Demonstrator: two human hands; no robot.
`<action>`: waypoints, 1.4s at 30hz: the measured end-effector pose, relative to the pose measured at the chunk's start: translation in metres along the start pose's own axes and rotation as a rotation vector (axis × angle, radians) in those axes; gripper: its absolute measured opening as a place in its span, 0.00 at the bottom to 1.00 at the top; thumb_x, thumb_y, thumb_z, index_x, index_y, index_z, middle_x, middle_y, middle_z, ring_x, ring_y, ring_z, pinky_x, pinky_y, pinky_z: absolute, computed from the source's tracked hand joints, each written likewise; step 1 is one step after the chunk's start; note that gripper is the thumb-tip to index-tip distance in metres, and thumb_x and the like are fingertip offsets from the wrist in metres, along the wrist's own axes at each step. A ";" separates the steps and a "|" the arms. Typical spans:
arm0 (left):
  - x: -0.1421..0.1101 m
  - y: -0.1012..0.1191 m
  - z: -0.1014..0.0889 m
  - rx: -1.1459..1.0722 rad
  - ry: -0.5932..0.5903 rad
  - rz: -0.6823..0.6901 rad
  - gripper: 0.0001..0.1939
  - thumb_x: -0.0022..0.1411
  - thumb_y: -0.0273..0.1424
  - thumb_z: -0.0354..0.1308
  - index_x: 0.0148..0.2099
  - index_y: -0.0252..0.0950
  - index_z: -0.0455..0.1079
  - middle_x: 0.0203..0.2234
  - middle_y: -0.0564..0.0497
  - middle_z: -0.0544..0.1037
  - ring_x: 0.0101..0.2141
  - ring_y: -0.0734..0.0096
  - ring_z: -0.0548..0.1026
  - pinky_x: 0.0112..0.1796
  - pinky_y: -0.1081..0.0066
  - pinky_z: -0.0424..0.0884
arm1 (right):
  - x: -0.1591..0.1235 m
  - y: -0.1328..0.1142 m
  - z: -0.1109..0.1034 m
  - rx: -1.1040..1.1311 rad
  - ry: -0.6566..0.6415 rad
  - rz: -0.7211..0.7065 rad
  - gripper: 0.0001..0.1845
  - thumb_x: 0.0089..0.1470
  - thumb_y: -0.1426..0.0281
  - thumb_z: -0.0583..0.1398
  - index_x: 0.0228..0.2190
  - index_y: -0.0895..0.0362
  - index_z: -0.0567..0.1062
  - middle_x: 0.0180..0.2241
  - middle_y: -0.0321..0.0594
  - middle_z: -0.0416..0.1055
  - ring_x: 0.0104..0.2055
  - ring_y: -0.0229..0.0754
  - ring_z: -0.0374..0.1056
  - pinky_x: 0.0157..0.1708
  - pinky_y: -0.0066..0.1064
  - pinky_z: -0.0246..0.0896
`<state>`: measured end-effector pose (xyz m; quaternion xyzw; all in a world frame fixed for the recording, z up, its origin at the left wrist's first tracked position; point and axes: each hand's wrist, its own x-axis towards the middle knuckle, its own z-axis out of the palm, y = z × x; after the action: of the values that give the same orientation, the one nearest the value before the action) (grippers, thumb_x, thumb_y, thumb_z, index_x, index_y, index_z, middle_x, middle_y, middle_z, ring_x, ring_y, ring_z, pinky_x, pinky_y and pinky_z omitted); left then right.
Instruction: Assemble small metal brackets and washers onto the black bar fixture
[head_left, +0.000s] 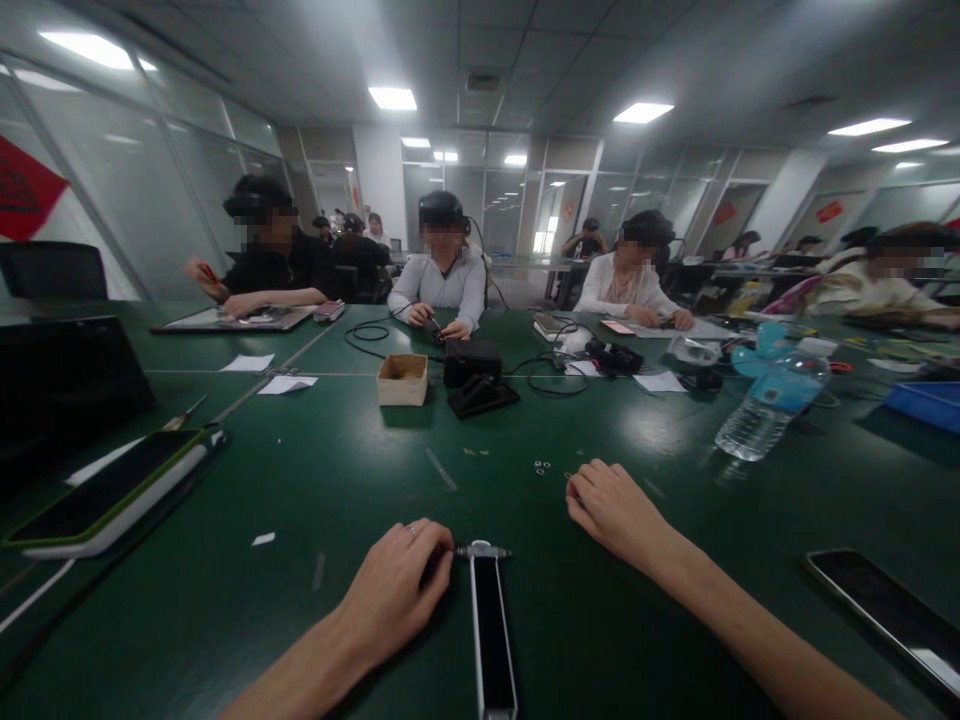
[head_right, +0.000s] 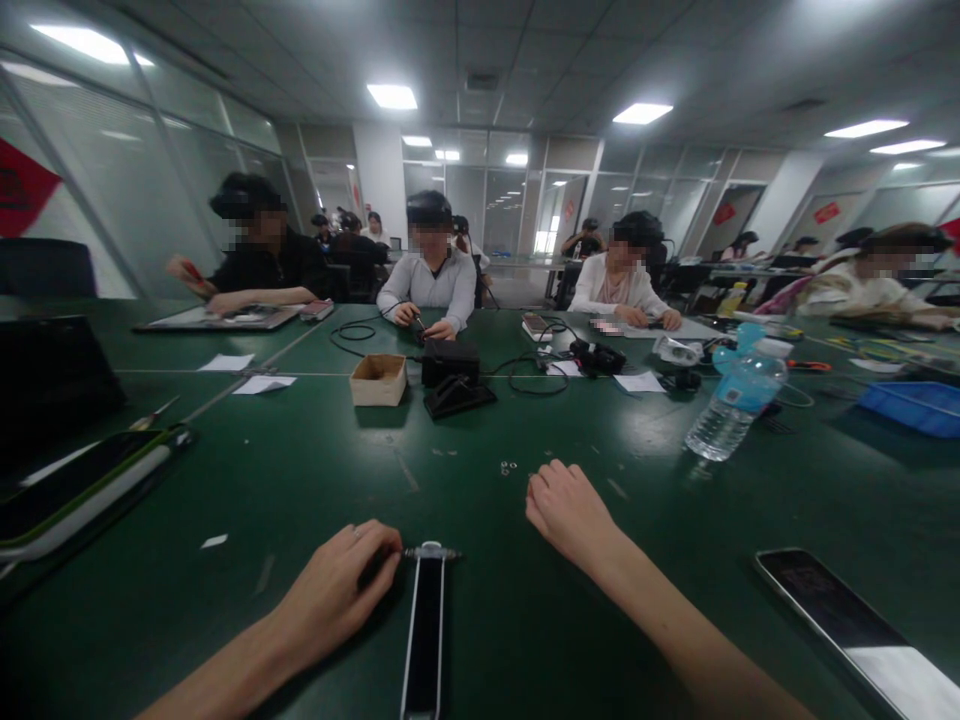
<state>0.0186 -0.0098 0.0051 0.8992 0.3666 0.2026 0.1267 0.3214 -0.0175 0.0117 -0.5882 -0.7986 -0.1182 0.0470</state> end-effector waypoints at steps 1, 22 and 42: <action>0.000 0.000 0.000 0.000 -0.010 -0.002 0.09 0.64 0.28 0.44 0.39 0.37 0.66 0.31 0.49 0.74 0.30 0.66 0.72 0.32 0.68 0.67 | 0.000 -0.001 0.000 -0.017 0.002 -0.001 0.10 0.56 0.73 0.54 0.31 0.61 0.75 0.31 0.45 0.72 0.33 0.45 0.65 0.33 0.36 0.57; 0.000 0.002 -0.003 0.037 -0.031 0.024 0.09 0.65 0.26 0.43 0.38 0.37 0.64 0.30 0.50 0.73 0.29 0.68 0.69 0.32 0.69 0.63 | 0.001 -0.031 0.000 0.434 0.185 0.012 0.12 0.60 0.72 0.47 0.31 0.59 0.69 0.30 0.43 0.67 0.32 0.42 0.62 0.32 0.34 0.59; -0.008 0.044 -0.010 -0.507 0.153 0.027 0.09 0.64 0.29 0.49 0.34 0.35 0.68 0.24 0.53 0.72 0.25 0.74 0.69 0.28 0.76 0.64 | -0.023 -0.130 -0.046 1.155 0.181 0.080 0.09 0.59 0.70 0.50 0.28 0.57 0.66 0.27 0.35 0.63 0.28 0.35 0.59 0.28 0.26 0.56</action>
<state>0.0354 -0.0457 0.0283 0.8256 0.3007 0.3570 0.3170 0.2017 -0.0866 0.0341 -0.4846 -0.7036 0.2885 0.4323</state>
